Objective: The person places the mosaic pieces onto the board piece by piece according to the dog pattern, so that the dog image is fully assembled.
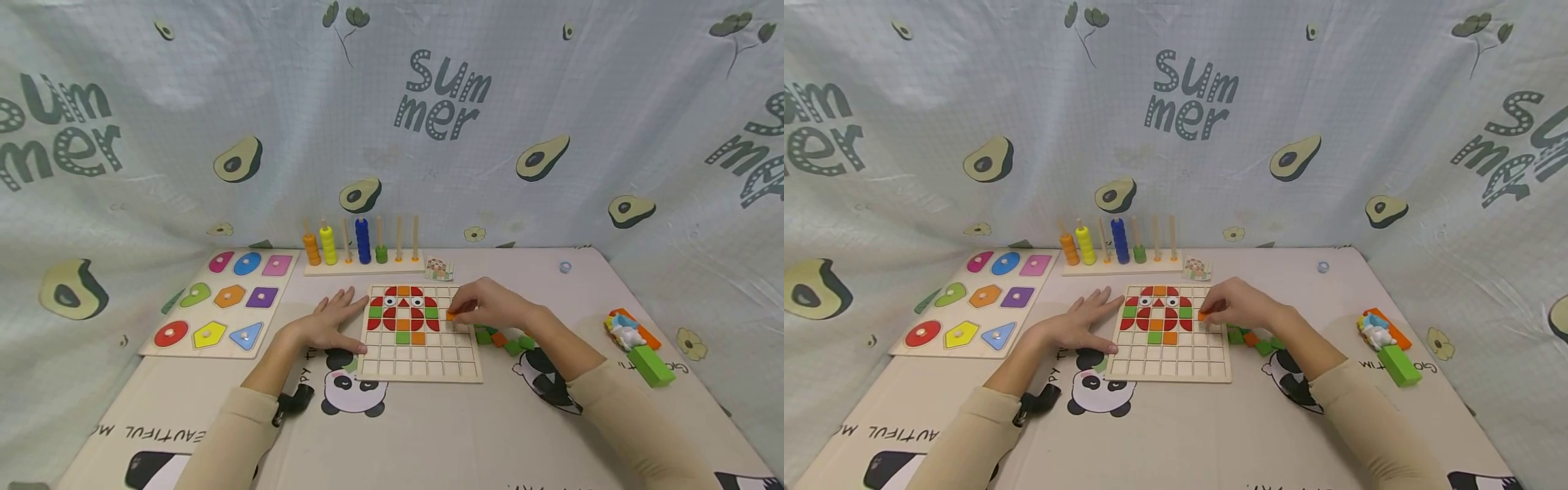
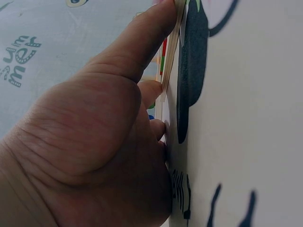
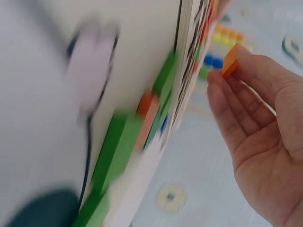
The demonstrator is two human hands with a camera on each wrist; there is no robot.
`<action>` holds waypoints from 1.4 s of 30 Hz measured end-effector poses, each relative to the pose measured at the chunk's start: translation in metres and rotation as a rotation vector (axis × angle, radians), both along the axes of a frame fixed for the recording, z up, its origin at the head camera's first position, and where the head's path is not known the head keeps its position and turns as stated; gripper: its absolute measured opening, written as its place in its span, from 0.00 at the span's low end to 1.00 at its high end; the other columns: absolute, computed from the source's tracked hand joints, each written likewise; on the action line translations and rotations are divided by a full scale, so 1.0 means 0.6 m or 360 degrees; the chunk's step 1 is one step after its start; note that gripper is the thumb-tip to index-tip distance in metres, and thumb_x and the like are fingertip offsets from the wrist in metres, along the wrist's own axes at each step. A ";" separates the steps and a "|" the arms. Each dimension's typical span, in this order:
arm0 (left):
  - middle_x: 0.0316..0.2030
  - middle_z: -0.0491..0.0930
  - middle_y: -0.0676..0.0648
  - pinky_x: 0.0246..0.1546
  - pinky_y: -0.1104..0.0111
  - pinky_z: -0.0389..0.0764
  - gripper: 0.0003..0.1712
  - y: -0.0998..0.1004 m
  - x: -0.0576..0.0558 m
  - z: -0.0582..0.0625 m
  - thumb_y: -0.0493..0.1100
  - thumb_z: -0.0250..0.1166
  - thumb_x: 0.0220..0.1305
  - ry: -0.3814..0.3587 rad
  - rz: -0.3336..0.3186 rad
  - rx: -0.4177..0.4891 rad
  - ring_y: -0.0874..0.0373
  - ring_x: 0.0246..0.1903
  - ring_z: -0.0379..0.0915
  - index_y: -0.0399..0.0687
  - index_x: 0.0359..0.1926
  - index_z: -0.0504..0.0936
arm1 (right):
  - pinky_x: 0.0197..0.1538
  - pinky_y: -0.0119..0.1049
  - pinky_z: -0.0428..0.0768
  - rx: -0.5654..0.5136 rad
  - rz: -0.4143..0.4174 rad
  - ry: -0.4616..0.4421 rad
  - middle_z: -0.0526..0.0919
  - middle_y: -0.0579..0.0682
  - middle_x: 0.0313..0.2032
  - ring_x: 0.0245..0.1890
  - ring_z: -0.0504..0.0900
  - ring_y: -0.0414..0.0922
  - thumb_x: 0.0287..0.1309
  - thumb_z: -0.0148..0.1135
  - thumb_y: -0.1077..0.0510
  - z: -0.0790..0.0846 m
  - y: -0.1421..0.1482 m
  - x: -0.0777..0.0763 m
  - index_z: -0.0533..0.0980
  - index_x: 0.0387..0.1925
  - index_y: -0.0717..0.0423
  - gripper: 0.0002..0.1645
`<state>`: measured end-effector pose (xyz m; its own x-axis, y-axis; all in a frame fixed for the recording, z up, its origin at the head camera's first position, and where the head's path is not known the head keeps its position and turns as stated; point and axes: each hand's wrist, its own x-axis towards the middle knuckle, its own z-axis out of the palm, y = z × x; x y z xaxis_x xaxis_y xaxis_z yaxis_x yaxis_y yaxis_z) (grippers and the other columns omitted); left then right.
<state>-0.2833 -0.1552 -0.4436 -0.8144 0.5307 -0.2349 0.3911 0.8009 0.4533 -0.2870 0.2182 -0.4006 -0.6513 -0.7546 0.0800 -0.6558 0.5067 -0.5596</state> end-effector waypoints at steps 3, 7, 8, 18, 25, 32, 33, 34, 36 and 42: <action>0.76 0.33 0.44 0.71 0.47 0.28 0.63 0.000 0.000 0.000 0.74 0.66 0.45 0.0002 -0.0004 -0.0006 0.46 0.74 0.22 0.63 0.76 0.45 | 0.39 0.31 0.81 0.0054 0.0090 0.0005 0.85 0.39 0.37 0.33 0.80 0.34 0.56 0.68 0.57 -0.002 -0.027 0.014 0.85 0.38 0.49 0.07; 0.76 0.33 0.45 0.71 0.47 0.28 0.63 0.000 -0.001 -0.001 0.74 0.66 0.45 0.0003 -0.0006 0.0000 0.46 0.74 0.22 0.63 0.76 0.46 | 0.37 0.29 0.80 0.0149 0.0155 0.0051 0.84 0.36 0.34 0.31 0.78 0.33 0.55 0.70 0.55 -0.006 -0.055 0.031 0.86 0.36 0.47 0.05; 0.76 0.33 0.45 0.71 0.47 0.28 0.63 0.000 -0.001 -0.001 0.74 0.66 0.45 0.0003 -0.0007 0.0003 0.46 0.74 0.22 0.63 0.76 0.46 | 0.36 0.28 0.79 0.0180 0.0173 0.0077 0.83 0.36 0.33 0.31 0.77 0.33 0.55 0.70 0.55 -0.007 -0.060 0.034 0.86 0.35 0.47 0.05; 0.76 0.33 0.44 0.71 0.47 0.28 0.63 0.001 0.001 0.003 0.74 0.67 0.45 -0.0002 -0.0004 -0.0005 0.46 0.74 0.22 0.63 0.76 0.45 | 0.33 0.26 0.75 0.0343 0.0170 0.0353 0.79 0.37 0.29 0.28 0.72 0.33 0.53 0.71 0.55 -0.018 -0.077 0.044 0.86 0.32 0.47 0.03; 0.76 0.33 0.44 0.71 0.47 0.28 0.63 0.001 0.001 0.004 0.74 0.67 0.45 -0.0006 -0.0007 0.0005 0.46 0.74 0.22 0.63 0.76 0.45 | 0.32 0.25 0.75 0.0304 0.0147 0.0295 0.80 0.38 0.30 0.28 0.72 0.33 0.53 0.71 0.54 -0.021 -0.075 0.038 0.87 0.35 0.49 0.07; 0.76 0.33 0.44 0.71 0.47 0.28 0.63 -0.001 0.003 0.004 0.73 0.67 0.45 -0.0004 -0.0001 0.0003 0.46 0.74 0.22 0.63 0.76 0.45 | 0.35 0.27 0.77 0.0220 0.0136 0.0161 0.82 0.38 0.32 0.31 0.75 0.34 0.53 0.71 0.57 -0.028 -0.069 0.032 0.87 0.38 0.49 0.08; 0.76 0.33 0.44 0.71 0.47 0.28 0.63 -0.001 0.003 0.004 0.73 0.67 0.45 -0.0006 0.0002 0.0003 0.46 0.74 0.22 0.63 0.76 0.45 | 0.36 0.27 0.78 0.0207 0.0133 0.0140 0.83 0.38 0.33 0.32 0.76 0.33 0.53 0.71 0.58 -0.028 -0.067 0.031 0.87 0.38 0.49 0.08; 0.76 0.33 0.44 0.71 0.47 0.28 0.63 -0.001 0.003 0.003 0.73 0.67 0.45 -0.0007 0.0003 0.0004 0.46 0.74 0.22 0.63 0.76 0.45 | 0.36 0.28 0.78 0.0194 0.0128 0.0108 0.84 0.39 0.34 0.33 0.76 0.34 0.54 0.71 0.58 -0.028 -0.064 0.031 0.86 0.39 0.49 0.09; 0.76 0.33 0.44 0.70 0.46 0.28 0.63 -0.001 0.003 0.003 0.73 0.67 0.45 -0.0002 -0.0002 0.0013 0.45 0.74 0.22 0.62 0.76 0.46 | 0.37 0.29 0.79 0.0160 0.0111 0.0029 0.85 0.40 0.37 0.34 0.78 0.35 0.54 0.70 0.59 -0.025 -0.056 0.031 0.86 0.40 0.49 0.10; 0.76 0.33 0.44 0.71 0.47 0.28 0.62 -0.001 0.003 0.002 0.73 0.67 0.45 -0.0008 -0.0001 0.0017 0.46 0.74 0.22 0.63 0.76 0.46 | 0.40 0.35 0.81 -0.0009 -0.0109 -0.0129 0.84 0.46 0.43 0.37 0.79 0.38 0.57 0.68 0.58 -0.006 -0.003 0.025 0.84 0.46 0.50 0.14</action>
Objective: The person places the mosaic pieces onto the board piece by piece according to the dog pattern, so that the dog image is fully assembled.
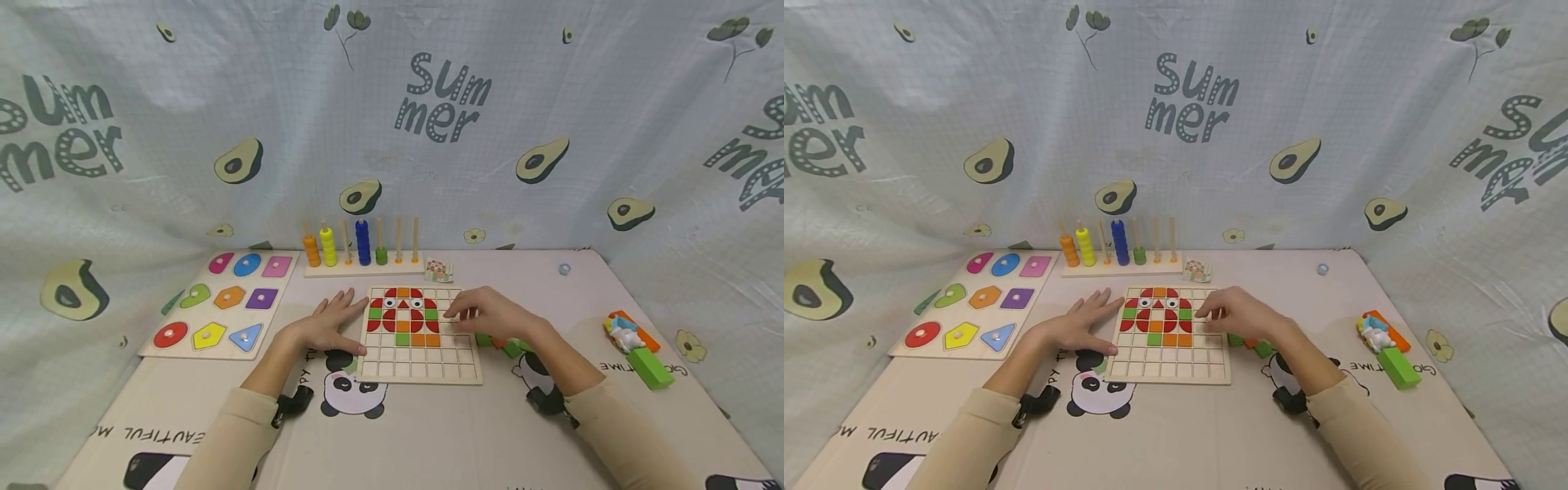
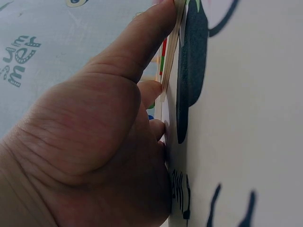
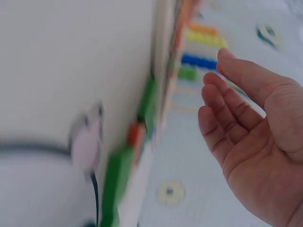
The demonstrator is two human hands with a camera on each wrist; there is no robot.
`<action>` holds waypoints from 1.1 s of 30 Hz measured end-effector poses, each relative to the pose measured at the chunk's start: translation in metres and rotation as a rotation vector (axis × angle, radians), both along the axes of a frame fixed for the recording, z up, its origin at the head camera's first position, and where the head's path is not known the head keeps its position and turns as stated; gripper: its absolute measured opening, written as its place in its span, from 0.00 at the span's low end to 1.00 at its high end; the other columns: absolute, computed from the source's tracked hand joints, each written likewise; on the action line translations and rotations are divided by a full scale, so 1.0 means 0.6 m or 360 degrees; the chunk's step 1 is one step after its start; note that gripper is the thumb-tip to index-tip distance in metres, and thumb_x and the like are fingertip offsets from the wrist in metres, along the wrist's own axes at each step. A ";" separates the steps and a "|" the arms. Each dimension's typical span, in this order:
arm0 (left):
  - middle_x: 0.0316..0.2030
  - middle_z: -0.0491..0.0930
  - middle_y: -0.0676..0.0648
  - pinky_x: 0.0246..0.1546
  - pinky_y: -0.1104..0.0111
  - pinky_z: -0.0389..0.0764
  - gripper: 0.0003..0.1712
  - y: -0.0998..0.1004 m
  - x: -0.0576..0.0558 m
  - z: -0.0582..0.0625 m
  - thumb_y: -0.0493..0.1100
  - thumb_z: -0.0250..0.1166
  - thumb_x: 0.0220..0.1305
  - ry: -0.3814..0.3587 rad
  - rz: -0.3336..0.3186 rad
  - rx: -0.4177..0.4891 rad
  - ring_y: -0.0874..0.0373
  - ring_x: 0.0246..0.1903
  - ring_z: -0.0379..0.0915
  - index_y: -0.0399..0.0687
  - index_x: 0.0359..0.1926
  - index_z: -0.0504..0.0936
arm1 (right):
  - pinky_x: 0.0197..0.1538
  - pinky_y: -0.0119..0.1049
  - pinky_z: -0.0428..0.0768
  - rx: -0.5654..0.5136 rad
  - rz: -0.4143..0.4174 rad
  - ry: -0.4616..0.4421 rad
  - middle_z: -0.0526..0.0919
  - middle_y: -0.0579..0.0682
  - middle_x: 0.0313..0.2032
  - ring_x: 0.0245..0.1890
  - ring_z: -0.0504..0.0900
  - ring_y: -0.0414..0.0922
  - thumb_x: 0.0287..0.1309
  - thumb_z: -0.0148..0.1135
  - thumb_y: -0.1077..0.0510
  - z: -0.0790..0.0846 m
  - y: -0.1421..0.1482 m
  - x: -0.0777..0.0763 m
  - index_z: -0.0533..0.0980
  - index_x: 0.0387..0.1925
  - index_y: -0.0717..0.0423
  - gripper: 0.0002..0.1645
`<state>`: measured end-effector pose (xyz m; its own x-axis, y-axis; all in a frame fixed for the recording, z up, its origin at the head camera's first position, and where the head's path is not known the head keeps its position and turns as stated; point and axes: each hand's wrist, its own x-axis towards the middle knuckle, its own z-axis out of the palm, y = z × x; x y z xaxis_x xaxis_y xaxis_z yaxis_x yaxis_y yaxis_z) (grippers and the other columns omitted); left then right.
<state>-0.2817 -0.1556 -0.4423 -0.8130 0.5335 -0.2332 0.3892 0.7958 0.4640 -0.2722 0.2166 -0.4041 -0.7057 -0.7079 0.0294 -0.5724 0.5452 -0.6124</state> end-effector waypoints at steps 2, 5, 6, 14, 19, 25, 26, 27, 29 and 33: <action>0.76 0.33 0.44 0.71 0.47 0.28 0.63 0.000 0.000 0.000 0.73 0.67 0.45 0.0000 0.0000 -0.0002 0.45 0.74 0.22 0.63 0.76 0.45 | 0.42 0.37 0.81 -0.0031 -0.0087 0.0012 0.84 0.48 0.44 0.38 0.79 0.40 0.57 0.68 0.58 0.006 0.022 -0.003 0.83 0.47 0.50 0.15; 0.76 0.33 0.44 0.71 0.47 0.29 0.63 0.000 0.000 -0.002 0.74 0.66 0.45 0.0010 0.0001 -0.0023 0.45 0.74 0.22 0.63 0.76 0.45 | 0.42 0.37 0.81 -0.0040 -0.0181 0.0021 0.83 0.51 0.45 0.39 0.78 0.42 0.56 0.68 0.58 0.011 0.052 -0.009 0.83 0.48 0.51 0.16; 0.76 0.33 0.44 0.71 0.46 0.29 0.63 -0.001 0.000 -0.002 0.74 0.66 0.45 0.0014 -0.0001 -0.0021 0.45 0.74 0.23 0.63 0.76 0.45 | 0.41 0.37 0.81 -0.0024 -0.0199 0.0027 0.84 0.51 0.45 0.38 0.78 0.42 0.56 0.68 0.58 0.011 0.061 -0.010 0.83 0.48 0.52 0.16; 0.76 0.33 0.45 0.71 0.47 0.28 0.62 0.001 0.000 -0.004 0.74 0.67 0.45 0.0012 0.0004 -0.0017 0.46 0.74 0.22 0.63 0.76 0.46 | 0.37 0.35 0.80 0.0132 -0.0224 -0.0232 0.85 0.45 0.38 0.33 0.79 0.45 0.51 0.70 0.61 -0.012 0.104 -0.023 0.85 0.41 0.51 0.12; 0.76 0.33 0.45 0.71 0.48 0.28 0.63 0.001 0.000 -0.002 0.74 0.66 0.45 0.0014 0.0005 -0.0022 0.46 0.74 0.22 0.64 0.76 0.46 | 0.38 0.35 0.81 0.0146 -0.0242 -0.0301 0.84 0.45 0.34 0.32 0.79 0.44 0.51 0.71 0.63 -0.026 0.112 -0.027 0.84 0.37 0.52 0.09; 0.76 0.34 0.45 0.71 0.48 0.29 0.62 0.000 0.000 -0.001 0.75 0.66 0.45 0.0028 -0.0002 -0.0029 0.46 0.74 0.22 0.64 0.76 0.46 | 0.36 0.36 0.78 0.0209 -0.0272 -0.0285 0.81 0.44 0.29 0.30 0.76 0.44 0.51 0.71 0.61 -0.029 0.119 -0.028 0.81 0.31 0.49 0.06; 0.76 0.34 0.45 0.71 0.48 0.29 0.62 0.000 0.000 -0.001 0.74 0.66 0.46 0.0030 -0.0002 -0.0025 0.46 0.74 0.23 0.63 0.76 0.46 | 0.35 0.36 0.78 0.0216 -0.0279 -0.0285 0.80 0.44 0.28 0.30 0.76 0.44 0.51 0.71 0.61 -0.029 0.120 -0.029 0.80 0.30 0.49 0.06; 0.76 0.34 0.45 0.71 0.47 0.29 0.62 0.000 0.000 -0.001 0.74 0.66 0.46 0.0031 -0.0004 -0.0025 0.46 0.74 0.23 0.63 0.76 0.46 | 0.34 0.36 0.77 0.0216 -0.0275 -0.0277 0.80 0.45 0.28 0.29 0.75 0.44 0.51 0.71 0.61 -0.028 0.123 -0.029 0.79 0.29 0.50 0.07; 0.76 0.34 0.44 0.71 0.47 0.29 0.62 0.000 0.000 -0.001 0.74 0.66 0.46 0.0029 -0.0004 -0.0021 0.46 0.74 0.23 0.63 0.76 0.46 | 0.33 0.36 0.76 0.0206 -0.0279 -0.0276 0.79 0.45 0.28 0.29 0.75 0.44 0.51 0.71 0.62 -0.028 0.126 -0.030 0.78 0.29 0.51 0.07; 0.76 0.34 0.44 0.71 0.48 0.29 0.62 0.000 0.000 -0.002 0.74 0.66 0.46 0.0023 -0.0004 -0.0018 0.46 0.74 0.23 0.63 0.76 0.46 | 0.34 0.35 0.77 0.0163 -0.0240 -0.0290 0.81 0.45 0.30 0.30 0.76 0.44 0.51 0.70 0.65 -0.028 0.134 -0.031 0.80 0.31 0.52 0.07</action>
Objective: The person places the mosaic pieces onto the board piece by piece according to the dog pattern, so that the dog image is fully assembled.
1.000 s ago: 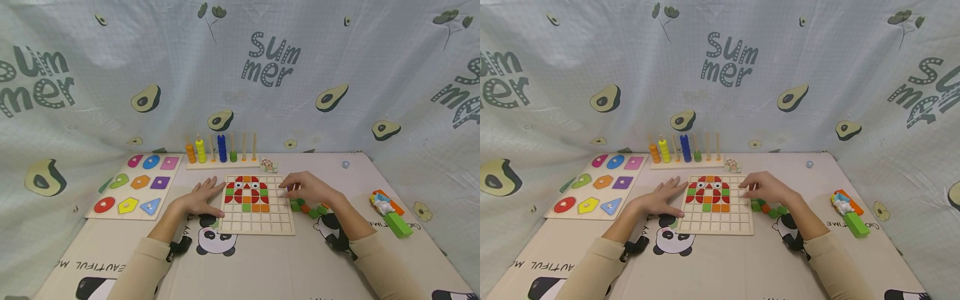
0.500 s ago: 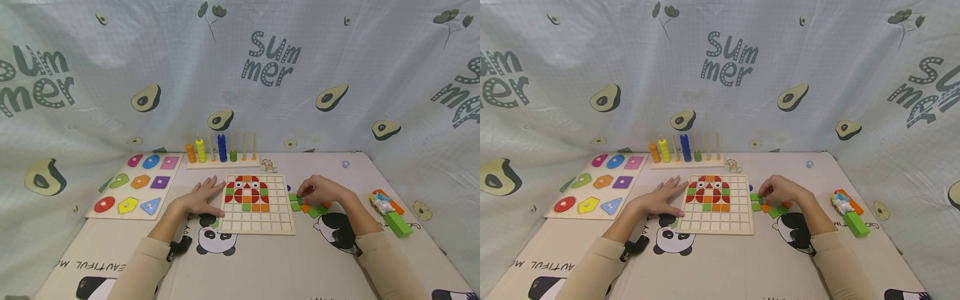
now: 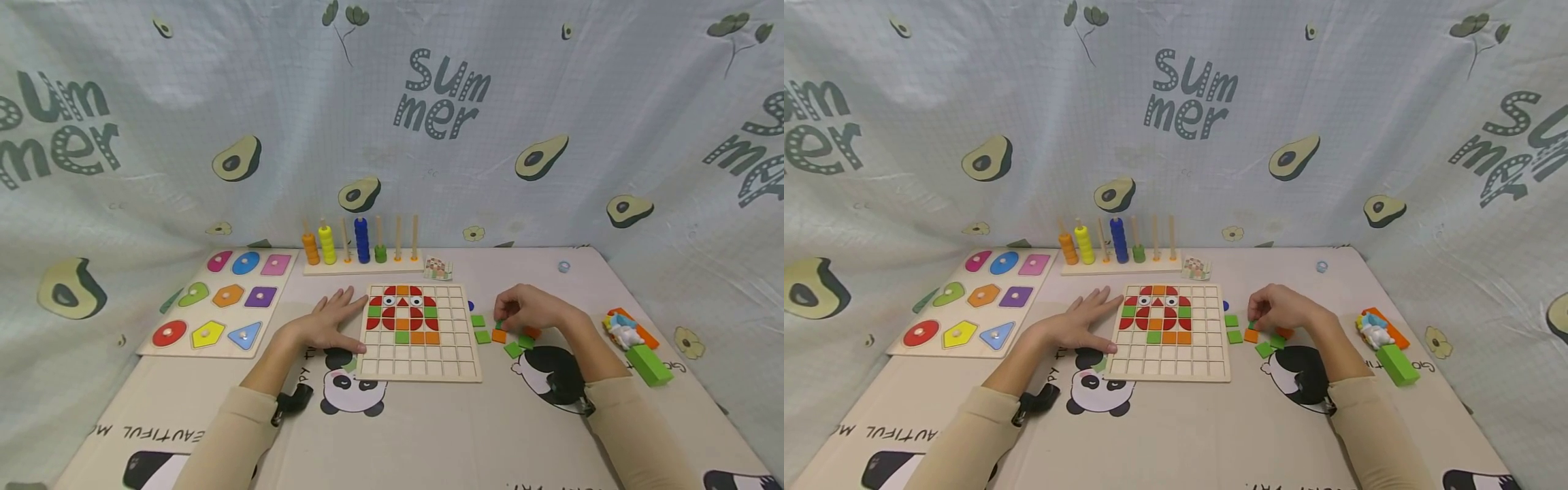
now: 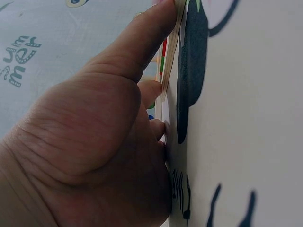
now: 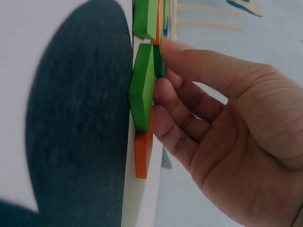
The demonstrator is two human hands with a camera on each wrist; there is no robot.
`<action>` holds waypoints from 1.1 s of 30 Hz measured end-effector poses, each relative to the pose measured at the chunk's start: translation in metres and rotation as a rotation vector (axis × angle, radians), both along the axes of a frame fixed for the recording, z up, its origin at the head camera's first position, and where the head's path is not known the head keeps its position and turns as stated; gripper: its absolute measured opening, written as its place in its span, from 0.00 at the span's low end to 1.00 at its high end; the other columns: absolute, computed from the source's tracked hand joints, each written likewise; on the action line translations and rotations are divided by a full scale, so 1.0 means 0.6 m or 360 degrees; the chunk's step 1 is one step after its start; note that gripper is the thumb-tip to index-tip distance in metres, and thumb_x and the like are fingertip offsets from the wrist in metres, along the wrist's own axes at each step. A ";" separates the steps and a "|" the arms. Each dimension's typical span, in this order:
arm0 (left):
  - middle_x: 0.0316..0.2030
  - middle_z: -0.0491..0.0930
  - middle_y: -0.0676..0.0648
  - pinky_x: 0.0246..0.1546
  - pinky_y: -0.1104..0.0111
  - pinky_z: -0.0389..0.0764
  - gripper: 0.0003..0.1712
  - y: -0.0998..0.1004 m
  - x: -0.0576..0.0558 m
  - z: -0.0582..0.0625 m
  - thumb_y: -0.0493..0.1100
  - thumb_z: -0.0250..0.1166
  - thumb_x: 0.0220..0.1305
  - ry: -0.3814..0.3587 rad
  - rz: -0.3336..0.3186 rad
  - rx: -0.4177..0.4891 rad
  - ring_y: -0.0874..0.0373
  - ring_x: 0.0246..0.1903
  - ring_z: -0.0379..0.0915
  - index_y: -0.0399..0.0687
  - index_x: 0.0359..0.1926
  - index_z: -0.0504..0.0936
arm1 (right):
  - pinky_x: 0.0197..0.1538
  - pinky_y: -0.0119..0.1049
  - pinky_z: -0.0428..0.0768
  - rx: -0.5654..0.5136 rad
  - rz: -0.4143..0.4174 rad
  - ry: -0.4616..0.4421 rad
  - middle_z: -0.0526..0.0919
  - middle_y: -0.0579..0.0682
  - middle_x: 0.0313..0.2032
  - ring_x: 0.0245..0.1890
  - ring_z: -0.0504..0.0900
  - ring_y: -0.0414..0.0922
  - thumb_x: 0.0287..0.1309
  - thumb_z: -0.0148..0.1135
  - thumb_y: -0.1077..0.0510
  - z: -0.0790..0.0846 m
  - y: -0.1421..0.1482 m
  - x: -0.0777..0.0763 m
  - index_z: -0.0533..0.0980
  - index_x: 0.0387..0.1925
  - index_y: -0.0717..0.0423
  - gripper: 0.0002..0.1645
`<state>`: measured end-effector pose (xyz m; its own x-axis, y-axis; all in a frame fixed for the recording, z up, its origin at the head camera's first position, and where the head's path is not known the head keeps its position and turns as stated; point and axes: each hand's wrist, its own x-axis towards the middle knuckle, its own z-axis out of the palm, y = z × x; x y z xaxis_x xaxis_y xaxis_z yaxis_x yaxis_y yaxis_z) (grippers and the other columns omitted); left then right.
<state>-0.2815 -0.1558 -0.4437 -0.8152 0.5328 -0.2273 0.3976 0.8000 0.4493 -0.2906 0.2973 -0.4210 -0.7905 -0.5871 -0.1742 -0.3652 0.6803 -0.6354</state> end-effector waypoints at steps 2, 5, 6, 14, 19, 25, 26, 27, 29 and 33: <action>0.76 0.34 0.44 0.71 0.47 0.29 0.62 0.000 0.000 0.000 0.74 0.66 0.46 0.0001 0.0000 0.0006 0.46 0.74 0.23 0.63 0.76 0.46 | 0.36 0.34 0.78 -0.0011 0.0003 -0.0017 0.82 0.45 0.32 0.31 0.77 0.44 0.51 0.69 0.66 0.001 0.003 0.000 0.82 0.33 0.52 0.08; 0.76 0.34 0.44 0.71 0.47 0.29 0.62 0.001 0.001 0.000 0.74 0.66 0.46 -0.0002 0.0000 0.0006 0.46 0.74 0.23 0.63 0.76 0.46 | 0.38 0.35 0.79 0.0006 -0.0016 -0.0020 0.83 0.46 0.35 0.33 0.78 0.44 0.52 0.68 0.66 0.003 0.005 0.002 0.83 0.35 0.52 0.09; 0.76 0.34 0.44 0.71 0.47 0.29 0.62 0.001 0.001 0.000 0.74 0.66 0.46 -0.0004 0.0001 0.0006 0.46 0.74 0.22 0.63 0.76 0.46 | 0.39 0.35 0.79 0.0021 -0.0029 -0.0015 0.83 0.46 0.36 0.33 0.78 0.44 0.52 0.68 0.66 0.004 0.006 0.003 0.83 0.35 0.52 0.09; 0.76 0.34 0.44 0.71 0.47 0.29 0.62 0.000 -0.001 -0.001 0.74 0.66 0.45 -0.0004 0.0000 0.0008 0.46 0.74 0.22 0.63 0.76 0.46 | 0.36 0.37 0.76 0.0151 -0.0065 -0.0030 0.78 0.46 0.32 0.34 0.74 0.46 0.55 0.66 0.66 0.011 0.001 0.013 0.79 0.34 0.53 0.07; 0.76 0.34 0.44 0.71 0.47 0.29 0.62 0.000 0.000 0.000 0.74 0.66 0.45 0.0001 -0.0003 0.0003 0.46 0.74 0.23 0.63 0.76 0.46 | 0.35 0.37 0.76 0.0167 -0.0036 0.0001 0.79 0.45 0.30 0.32 0.74 0.45 0.56 0.65 0.66 0.016 0.000 0.015 0.81 0.35 0.53 0.06; 0.76 0.34 0.44 0.71 0.47 0.29 0.62 0.000 0.000 0.002 0.74 0.66 0.45 0.0013 -0.0007 -0.0004 0.45 0.74 0.23 0.63 0.76 0.46 | 0.37 0.35 0.80 -0.0018 0.0006 0.0129 0.83 0.44 0.33 0.33 0.78 0.44 0.58 0.65 0.62 0.027 -0.023 0.010 0.83 0.36 0.50 0.05; 0.76 0.33 0.44 0.71 0.47 0.29 0.62 0.000 0.000 0.002 0.74 0.66 0.45 0.0014 -0.0005 -0.0005 0.45 0.74 0.23 0.63 0.76 0.46 | 0.37 0.35 0.80 -0.0084 0.0026 0.0134 0.84 0.45 0.34 0.33 0.79 0.45 0.58 0.65 0.62 0.029 -0.032 0.010 0.83 0.37 0.51 0.05; 0.76 0.33 0.44 0.71 0.47 0.29 0.62 0.000 0.001 0.002 0.74 0.66 0.45 0.0012 -0.0004 -0.0004 0.45 0.74 0.23 0.63 0.76 0.46 | 0.36 0.35 0.81 -0.0145 0.0044 0.0129 0.85 0.46 0.34 0.32 0.80 0.45 0.58 0.66 0.61 0.031 -0.042 0.010 0.83 0.38 0.52 0.06; 0.76 0.33 0.44 0.71 0.47 0.29 0.62 0.000 0.001 0.002 0.74 0.66 0.46 0.0010 -0.0003 0.0004 0.45 0.74 0.23 0.63 0.76 0.46 | 0.36 0.35 0.81 -0.0237 0.0073 0.0114 0.85 0.46 0.35 0.31 0.81 0.46 0.57 0.67 0.60 0.034 -0.066 0.012 0.84 0.38 0.54 0.07; 0.76 0.33 0.44 0.71 0.47 0.29 0.62 0.000 0.001 0.001 0.73 0.67 0.46 0.0002 -0.0001 0.0018 0.45 0.74 0.22 0.63 0.76 0.46 | 0.34 0.34 0.82 -0.0281 0.0152 0.0074 0.86 0.44 0.34 0.29 0.81 0.43 0.53 0.70 0.59 0.027 -0.111 0.018 0.86 0.37 0.53 0.08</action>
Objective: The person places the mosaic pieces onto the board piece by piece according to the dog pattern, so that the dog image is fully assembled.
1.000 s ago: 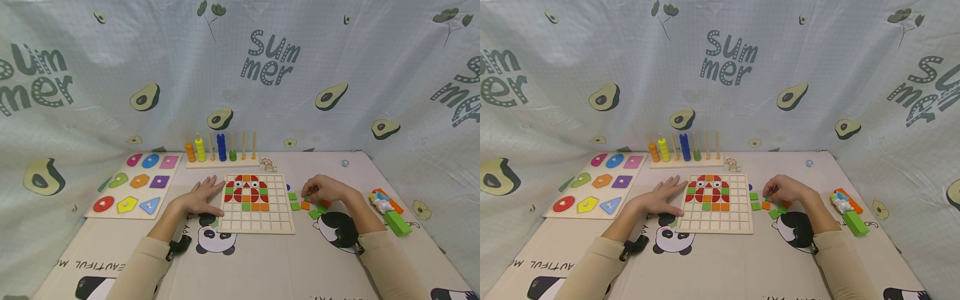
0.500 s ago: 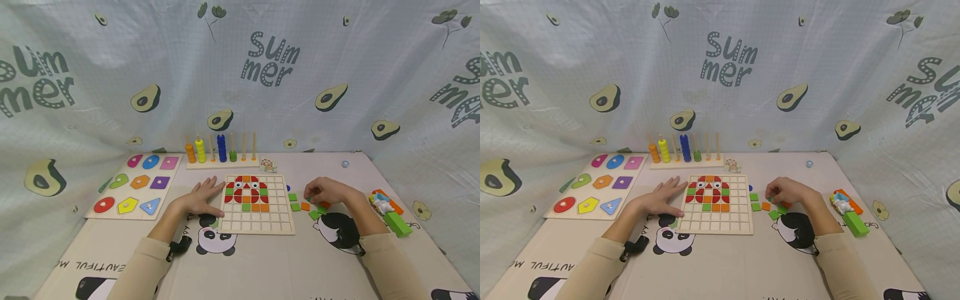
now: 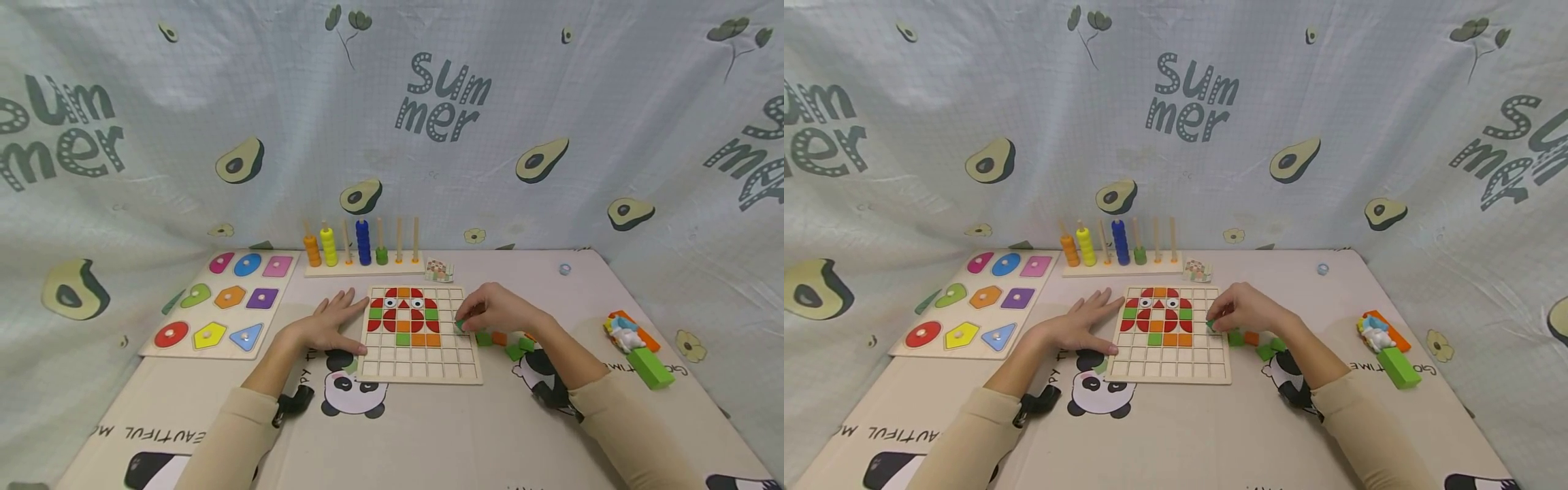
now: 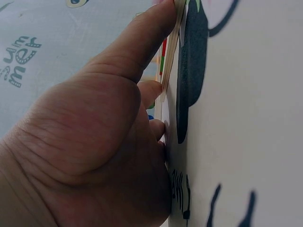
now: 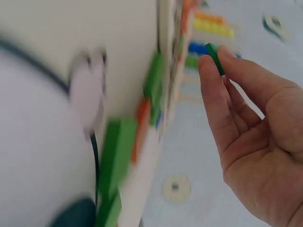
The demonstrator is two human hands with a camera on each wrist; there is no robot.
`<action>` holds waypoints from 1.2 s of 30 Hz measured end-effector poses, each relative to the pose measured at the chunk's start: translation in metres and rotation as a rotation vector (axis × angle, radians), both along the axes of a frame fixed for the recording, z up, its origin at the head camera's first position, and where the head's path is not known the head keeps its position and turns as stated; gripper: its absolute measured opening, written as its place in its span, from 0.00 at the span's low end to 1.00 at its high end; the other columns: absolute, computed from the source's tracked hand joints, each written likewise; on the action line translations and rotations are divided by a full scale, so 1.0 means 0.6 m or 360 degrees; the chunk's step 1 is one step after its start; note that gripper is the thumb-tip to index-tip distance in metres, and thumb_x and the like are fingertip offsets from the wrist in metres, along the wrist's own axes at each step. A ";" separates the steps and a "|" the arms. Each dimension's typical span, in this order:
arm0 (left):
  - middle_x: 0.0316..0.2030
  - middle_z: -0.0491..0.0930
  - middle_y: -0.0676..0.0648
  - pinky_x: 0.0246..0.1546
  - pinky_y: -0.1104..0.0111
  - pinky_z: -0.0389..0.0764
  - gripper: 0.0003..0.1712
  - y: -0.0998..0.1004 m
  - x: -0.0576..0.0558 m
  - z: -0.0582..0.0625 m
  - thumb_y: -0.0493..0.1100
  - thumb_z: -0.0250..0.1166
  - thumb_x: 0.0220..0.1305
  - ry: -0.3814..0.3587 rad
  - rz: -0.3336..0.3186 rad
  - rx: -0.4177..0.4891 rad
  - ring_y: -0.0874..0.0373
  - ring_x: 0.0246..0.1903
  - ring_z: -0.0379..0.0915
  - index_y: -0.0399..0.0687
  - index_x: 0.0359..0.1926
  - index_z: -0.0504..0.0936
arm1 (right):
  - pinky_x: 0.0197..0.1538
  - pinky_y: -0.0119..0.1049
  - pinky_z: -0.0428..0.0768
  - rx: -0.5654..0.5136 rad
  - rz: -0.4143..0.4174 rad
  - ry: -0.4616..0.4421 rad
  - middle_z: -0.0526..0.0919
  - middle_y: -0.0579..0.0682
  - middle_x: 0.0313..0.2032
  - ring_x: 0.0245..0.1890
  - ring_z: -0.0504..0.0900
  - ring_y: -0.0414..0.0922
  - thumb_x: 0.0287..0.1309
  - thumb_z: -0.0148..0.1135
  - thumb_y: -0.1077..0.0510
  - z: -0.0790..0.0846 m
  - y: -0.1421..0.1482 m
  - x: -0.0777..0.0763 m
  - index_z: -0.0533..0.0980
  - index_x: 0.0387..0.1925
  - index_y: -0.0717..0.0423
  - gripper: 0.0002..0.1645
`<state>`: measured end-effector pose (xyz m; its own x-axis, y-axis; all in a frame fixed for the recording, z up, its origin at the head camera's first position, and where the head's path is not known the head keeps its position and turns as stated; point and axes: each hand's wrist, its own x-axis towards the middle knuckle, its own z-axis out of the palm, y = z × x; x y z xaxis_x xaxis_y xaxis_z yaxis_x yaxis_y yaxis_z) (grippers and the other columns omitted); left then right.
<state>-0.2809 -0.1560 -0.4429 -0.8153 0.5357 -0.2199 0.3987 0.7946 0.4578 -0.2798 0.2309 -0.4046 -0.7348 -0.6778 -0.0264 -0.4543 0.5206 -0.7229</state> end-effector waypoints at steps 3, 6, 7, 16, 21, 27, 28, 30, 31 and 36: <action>0.76 0.33 0.44 0.71 0.47 0.29 0.62 0.000 0.000 0.000 0.73 0.67 0.46 -0.0004 0.0002 0.0006 0.45 0.74 0.23 0.63 0.76 0.46 | 0.34 0.33 0.82 0.0065 0.0050 -0.0007 0.86 0.42 0.34 0.30 0.81 0.40 0.52 0.71 0.59 -0.010 -0.025 0.005 0.86 0.36 0.50 0.07; 0.76 0.33 0.43 0.71 0.46 0.29 0.62 0.000 0.001 -0.001 0.72 0.67 0.46 -0.0002 -0.0002 0.0007 0.45 0.74 0.23 0.62 0.76 0.46 | 0.36 0.32 0.82 0.0144 0.0069 0.0021 0.86 0.40 0.33 0.31 0.82 0.38 0.52 0.72 0.58 -0.016 -0.041 0.010 0.86 0.36 0.48 0.07; 0.76 0.34 0.43 0.70 0.46 0.29 0.62 0.000 0.001 -0.001 0.72 0.67 0.46 -0.0001 -0.0005 0.0009 0.44 0.74 0.23 0.62 0.76 0.46 | 0.36 0.32 0.82 0.0171 0.0062 0.0029 0.86 0.40 0.33 0.31 0.82 0.37 0.51 0.72 0.58 -0.017 -0.044 0.012 0.86 0.36 0.48 0.07; 0.76 0.34 0.44 0.71 0.46 0.29 0.62 0.000 0.000 0.001 0.73 0.67 0.46 -0.0002 -0.0002 -0.0004 0.45 0.74 0.23 0.63 0.76 0.47 | 0.35 0.28 0.81 0.0289 0.0149 0.0300 0.86 0.39 0.34 0.31 0.80 0.32 0.52 0.72 0.56 -0.021 -0.049 0.019 0.87 0.37 0.50 0.09; 0.76 0.34 0.43 0.71 0.47 0.30 0.62 0.000 0.001 0.003 0.73 0.67 0.46 0.0002 -0.0010 0.0000 0.45 0.74 0.23 0.62 0.76 0.47 | 0.31 0.27 0.79 0.0350 0.0146 0.0411 0.85 0.34 0.29 0.26 0.77 0.31 0.52 0.71 0.53 -0.022 -0.060 0.023 0.86 0.33 0.48 0.06; 0.76 0.34 0.43 0.71 0.46 0.29 0.62 -0.002 0.001 0.002 0.73 0.67 0.46 0.0000 -0.0018 0.0017 0.45 0.74 0.23 0.61 0.76 0.47 | 0.30 0.27 0.79 0.0420 0.0115 0.0376 0.84 0.34 0.27 0.24 0.77 0.31 0.53 0.71 0.56 -0.018 -0.071 0.026 0.86 0.32 0.48 0.03; 0.76 0.34 0.43 0.71 0.46 0.29 0.62 -0.002 0.000 0.002 0.73 0.67 0.46 -0.0002 -0.0015 0.0019 0.45 0.74 0.23 0.61 0.76 0.47 | 0.30 0.27 0.79 0.0416 0.0118 0.0360 0.84 0.35 0.27 0.24 0.77 0.31 0.53 0.70 0.57 -0.017 -0.072 0.026 0.86 0.32 0.49 0.03; 0.76 0.34 0.43 0.71 0.47 0.28 0.62 -0.002 0.000 0.002 0.73 0.67 0.46 -0.0008 -0.0006 0.0020 0.45 0.74 0.23 0.62 0.76 0.47 | 0.29 0.28 0.80 0.0404 0.0124 0.0315 0.84 0.36 0.28 0.23 0.78 0.32 0.54 0.70 0.58 -0.014 -0.071 0.025 0.86 0.33 0.50 0.04; 0.76 0.34 0.43 0.71 0.47 0.28 0.62 -0.002 0.000 0.002 0.72 0.68 0.46 -0.0011 -0.0003 0.0025 0.45 0.74 0.23 0.62 0.76 0.47 | 0.29 0.28 0.80 0.0392 0.0123 0.0290 0.85 0.36 0.28 0.24 0.78 0.33 0.54 0.70 0.58 -0.013 -0.069 0.023 0.86 0.34 0.50 0.05; 0.76 0.34 0.43 0.70 0.46 0.28 0.62 -0.002 0.000 0.001 0.72 0.67 0.46 -0.0017 -0.0006 0.0032 0.46 0.74 0.22 0.61 0.76 0.47 | 0.32 0.31 0.79 0.0271 0.0062 0.0232 0.84 0.39 0.33 0.28 0.77 0.37 0.56 0.68 0.58 -0.008 -0.038 0.005 0.84 0.42 0.52 0.10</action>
